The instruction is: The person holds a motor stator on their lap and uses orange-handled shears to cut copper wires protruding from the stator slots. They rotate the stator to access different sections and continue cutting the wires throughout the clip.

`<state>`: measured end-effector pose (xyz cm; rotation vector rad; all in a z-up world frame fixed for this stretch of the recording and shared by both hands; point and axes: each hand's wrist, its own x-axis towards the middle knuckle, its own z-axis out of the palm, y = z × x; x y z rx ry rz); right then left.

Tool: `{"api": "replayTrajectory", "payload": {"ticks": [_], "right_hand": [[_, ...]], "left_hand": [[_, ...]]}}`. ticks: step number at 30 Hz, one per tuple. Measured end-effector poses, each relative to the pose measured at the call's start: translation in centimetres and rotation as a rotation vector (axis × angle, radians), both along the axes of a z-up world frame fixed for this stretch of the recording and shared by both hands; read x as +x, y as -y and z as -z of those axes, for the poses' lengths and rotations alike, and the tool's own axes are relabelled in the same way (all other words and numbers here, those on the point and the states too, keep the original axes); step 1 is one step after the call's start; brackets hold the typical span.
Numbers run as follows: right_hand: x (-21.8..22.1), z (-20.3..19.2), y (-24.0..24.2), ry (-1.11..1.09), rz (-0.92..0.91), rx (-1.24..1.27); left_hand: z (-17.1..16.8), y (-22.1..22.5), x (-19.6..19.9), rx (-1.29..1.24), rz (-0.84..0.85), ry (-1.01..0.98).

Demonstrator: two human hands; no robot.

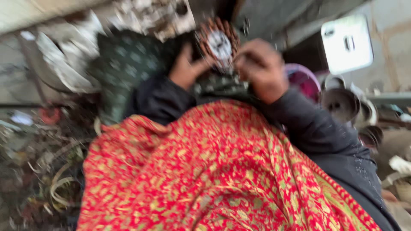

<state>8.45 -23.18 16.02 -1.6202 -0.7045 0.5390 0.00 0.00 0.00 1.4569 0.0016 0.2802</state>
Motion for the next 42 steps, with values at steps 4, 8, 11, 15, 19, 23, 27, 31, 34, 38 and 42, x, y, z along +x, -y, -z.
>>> {"api": "replayTrajectory", "payload": {"ticks": [4,8,11,15,19,23,27,31,34,38,42], "right_hand": [[2.9,-1.6,8.2,0.568,0.127,-0.135],[2.3,-0.8,7.3,1.351,0.198,-0.466],[1.2,0.3,5.6,0.93,-0.052,-0.445],[0.3,0.3,4.5,1.036,-0.043,-0.496],[0.0,-0.1,4.4,0.958,-0.106,-0.287],[-0.5,1.7,3.5,0.883,-0.193,-0.203],[-0.7,2.4,3.0,0.765,-0.203,-0.174],[0.5,1.2,3.7,0.772,-0.347,-0.198],[0.8,0.5,4.1,0.745,-0.378,-0.166],[0.0,1.4,3.6,0.506,-0.181,-0.214],[0.1,3.1,3.2,0.617,-0.169,-0.134]], "left_hand": [[-3.4,4.3,-1.9,-0.372,0.026,-0.293],[-4.9,4.6,-1.8,-0.351,0.04,-0.253],[-4.9,4.7,-1.8,-0.329,0.04,-0.223],[-4.6,4.5,-1.8,-0.317,0.057,-0.216],[-4.6,4.5,-1.9,-0.287,0.07,-0.209],[-4.3,4.5,-2.1,-0.276,0.089,-0.179],[-4.2,4.6,-2.0,-0.288,0.064,-0.165],[-4.3,4.6,-2.0,-0.251,0.068,-0.167],[-4.1,4.7,-2.0,-0.246,0.075,-0.179],[-3.8,4.7,-2.1,-0.242,0.082,-0.191],[-3.9,4.8,-2.0,-0.243,0.12,-0.086]]}}
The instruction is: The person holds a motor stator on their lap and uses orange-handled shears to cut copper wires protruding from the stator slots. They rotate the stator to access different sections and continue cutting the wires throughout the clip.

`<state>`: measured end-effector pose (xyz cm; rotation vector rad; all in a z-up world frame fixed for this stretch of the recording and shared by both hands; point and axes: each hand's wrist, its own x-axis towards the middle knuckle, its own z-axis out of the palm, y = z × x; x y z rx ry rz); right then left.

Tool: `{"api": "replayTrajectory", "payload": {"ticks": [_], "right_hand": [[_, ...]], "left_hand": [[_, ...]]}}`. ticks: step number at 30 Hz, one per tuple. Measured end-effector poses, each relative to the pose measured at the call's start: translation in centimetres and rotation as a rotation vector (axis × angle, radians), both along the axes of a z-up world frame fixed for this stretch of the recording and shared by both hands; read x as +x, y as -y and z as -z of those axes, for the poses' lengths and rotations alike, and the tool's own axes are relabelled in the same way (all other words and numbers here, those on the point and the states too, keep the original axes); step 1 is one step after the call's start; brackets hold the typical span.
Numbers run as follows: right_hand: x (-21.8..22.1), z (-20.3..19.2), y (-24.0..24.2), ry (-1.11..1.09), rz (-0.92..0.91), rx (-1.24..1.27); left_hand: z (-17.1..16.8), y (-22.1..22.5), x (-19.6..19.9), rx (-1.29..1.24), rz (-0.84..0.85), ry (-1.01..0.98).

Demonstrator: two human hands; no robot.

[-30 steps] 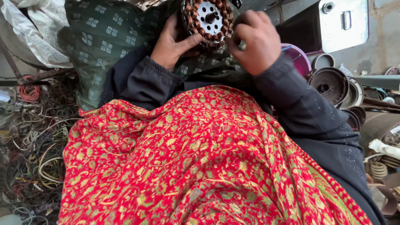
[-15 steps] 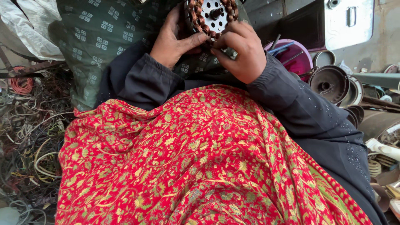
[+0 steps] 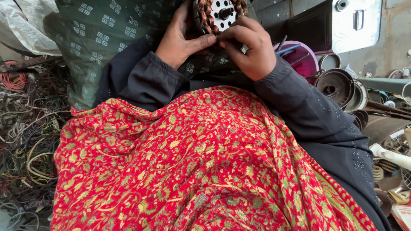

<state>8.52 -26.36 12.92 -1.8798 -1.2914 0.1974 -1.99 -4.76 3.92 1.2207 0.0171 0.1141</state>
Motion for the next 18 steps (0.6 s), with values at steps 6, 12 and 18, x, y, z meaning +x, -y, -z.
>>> {"api": "replayTrajectory", "payload": {"ticks": [6,12,18], "right_hand": [[0.9,3.2,-0.1,-0.327,0.089,0.145],[0.8,1.7,0.5,-0.172,0.205,0.024],[-1.3,-1.1,0.6,0.066,0.046,0.037]], "left_hand": [[-0.6,0.4,0.0,0.022,-0.007,-0.117],[-1.0,0.6,0.2,-0.019,-0.022,-0.093],[-0.4,0.4,0.4,-0.039,-0.042,-0.081]]}}
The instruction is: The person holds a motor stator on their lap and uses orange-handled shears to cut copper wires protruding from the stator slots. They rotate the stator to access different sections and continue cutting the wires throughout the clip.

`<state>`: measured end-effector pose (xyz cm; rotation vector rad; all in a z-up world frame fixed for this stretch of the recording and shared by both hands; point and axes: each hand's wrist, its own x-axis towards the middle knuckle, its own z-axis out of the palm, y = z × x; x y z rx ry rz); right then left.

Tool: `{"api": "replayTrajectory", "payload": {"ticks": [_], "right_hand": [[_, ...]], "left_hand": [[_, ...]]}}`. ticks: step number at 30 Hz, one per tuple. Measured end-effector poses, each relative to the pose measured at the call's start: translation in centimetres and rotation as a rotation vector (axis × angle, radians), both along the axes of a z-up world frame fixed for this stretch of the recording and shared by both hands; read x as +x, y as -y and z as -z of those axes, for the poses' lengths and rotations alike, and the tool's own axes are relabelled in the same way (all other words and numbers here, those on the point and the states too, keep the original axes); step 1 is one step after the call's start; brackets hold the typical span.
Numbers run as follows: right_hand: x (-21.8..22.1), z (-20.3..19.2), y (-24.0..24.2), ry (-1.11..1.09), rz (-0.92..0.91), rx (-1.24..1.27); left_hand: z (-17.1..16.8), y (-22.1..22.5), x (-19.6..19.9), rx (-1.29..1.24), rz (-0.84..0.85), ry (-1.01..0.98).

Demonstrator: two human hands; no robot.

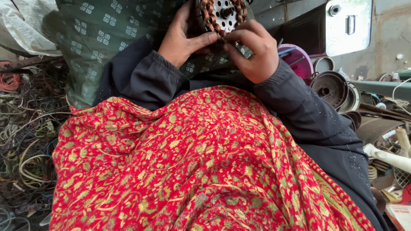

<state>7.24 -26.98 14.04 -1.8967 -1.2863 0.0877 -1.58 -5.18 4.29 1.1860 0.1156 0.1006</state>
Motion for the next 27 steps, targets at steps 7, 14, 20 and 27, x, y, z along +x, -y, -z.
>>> {"api": "replayTrajectory", "payload": {"ticks": [7,14,20,27], "right_hand": [[-0.5,0.3,-1.1,0.096,0.005,0.01],[0.3,0.1,-1.2,0.285,-0.229,0.002],[1.2,0.2,-0.4,-0.331,-0.027,0.092],[1.3,1.6,-0.6,-0.214,0.008,0.015]], "left_hand": [[0.5,0.0,0.0,-0.02,-0.008,0.031],[0.7,-0.1,0.1,-0.01,-0.004,0.065],[0.1,-0.1,-0.1,0.01,0.004,0.004],[0.5,0.3,-0.3,0.037,0.001,-0.022]]}}
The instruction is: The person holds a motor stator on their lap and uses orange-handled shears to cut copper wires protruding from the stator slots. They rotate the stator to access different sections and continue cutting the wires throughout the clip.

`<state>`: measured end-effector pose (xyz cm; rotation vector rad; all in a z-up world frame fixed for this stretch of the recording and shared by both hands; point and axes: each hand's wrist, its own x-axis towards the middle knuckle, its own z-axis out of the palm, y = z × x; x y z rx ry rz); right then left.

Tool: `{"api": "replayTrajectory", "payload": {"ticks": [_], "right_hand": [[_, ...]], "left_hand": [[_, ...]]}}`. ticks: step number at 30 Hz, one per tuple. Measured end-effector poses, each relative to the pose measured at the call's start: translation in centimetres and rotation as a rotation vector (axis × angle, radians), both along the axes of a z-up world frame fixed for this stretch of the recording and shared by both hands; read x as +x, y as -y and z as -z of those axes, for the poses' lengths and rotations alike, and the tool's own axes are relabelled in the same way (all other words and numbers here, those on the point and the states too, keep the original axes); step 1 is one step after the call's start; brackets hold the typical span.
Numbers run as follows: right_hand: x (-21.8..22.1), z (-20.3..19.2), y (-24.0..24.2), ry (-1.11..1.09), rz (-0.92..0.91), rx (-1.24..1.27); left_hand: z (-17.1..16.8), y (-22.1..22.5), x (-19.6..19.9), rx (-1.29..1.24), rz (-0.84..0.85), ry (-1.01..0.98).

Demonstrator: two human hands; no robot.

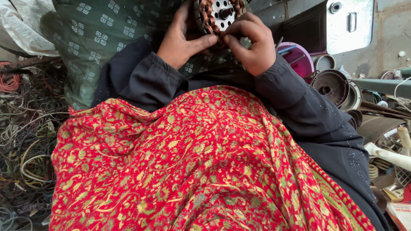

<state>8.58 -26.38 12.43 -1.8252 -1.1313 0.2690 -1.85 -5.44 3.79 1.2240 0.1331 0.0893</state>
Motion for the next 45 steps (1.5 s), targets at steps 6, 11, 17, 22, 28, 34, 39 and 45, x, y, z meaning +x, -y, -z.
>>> {"api": "replayTrajectory", "payload": {"ticks": [6,11,17,22,28,34,39,45], "right_hand": [[0.2,1.2,0.5,-0.115,-0.01,0.037],[0.2,0.5,-0.3,-0.031,0.037,-0.009],[0.0,1.0,-0.5,-0.188,0.088,-0.013],[1.1,2.5,-0.1,-0.19,0.085,0.024],[2.0,3.5,1.2,-0.878,0.098,0.196],[5.9,0.8,4.3,-0.466,0.181,-0.114],[4.6,-1.3,4.6,0.579,0.218,-0.225],[1.1,-0.9,1.5,0.272,-0.108,-0.136]], "left_hand": [[0.7,1.9,-0.2,0.281,-0.142,0.296],[-1.6,2.8,-0.1,0.363,-0.2,0.292],[-1.7,2.4,0.0,0.433,-0.173,0.277],[-0.9,1.7,0.2,0.421,-0.11,0.277],[0.6,0.7,0.3,0.515,-0.068,0.352],[1.1,-0.4,0.1,0.481,0.008,0.371],[0.1,-0.4,-0.1,0.506,0.02,0.365],[0.3,-0.2,-0.4,0.503,0.004,0.308]]}}
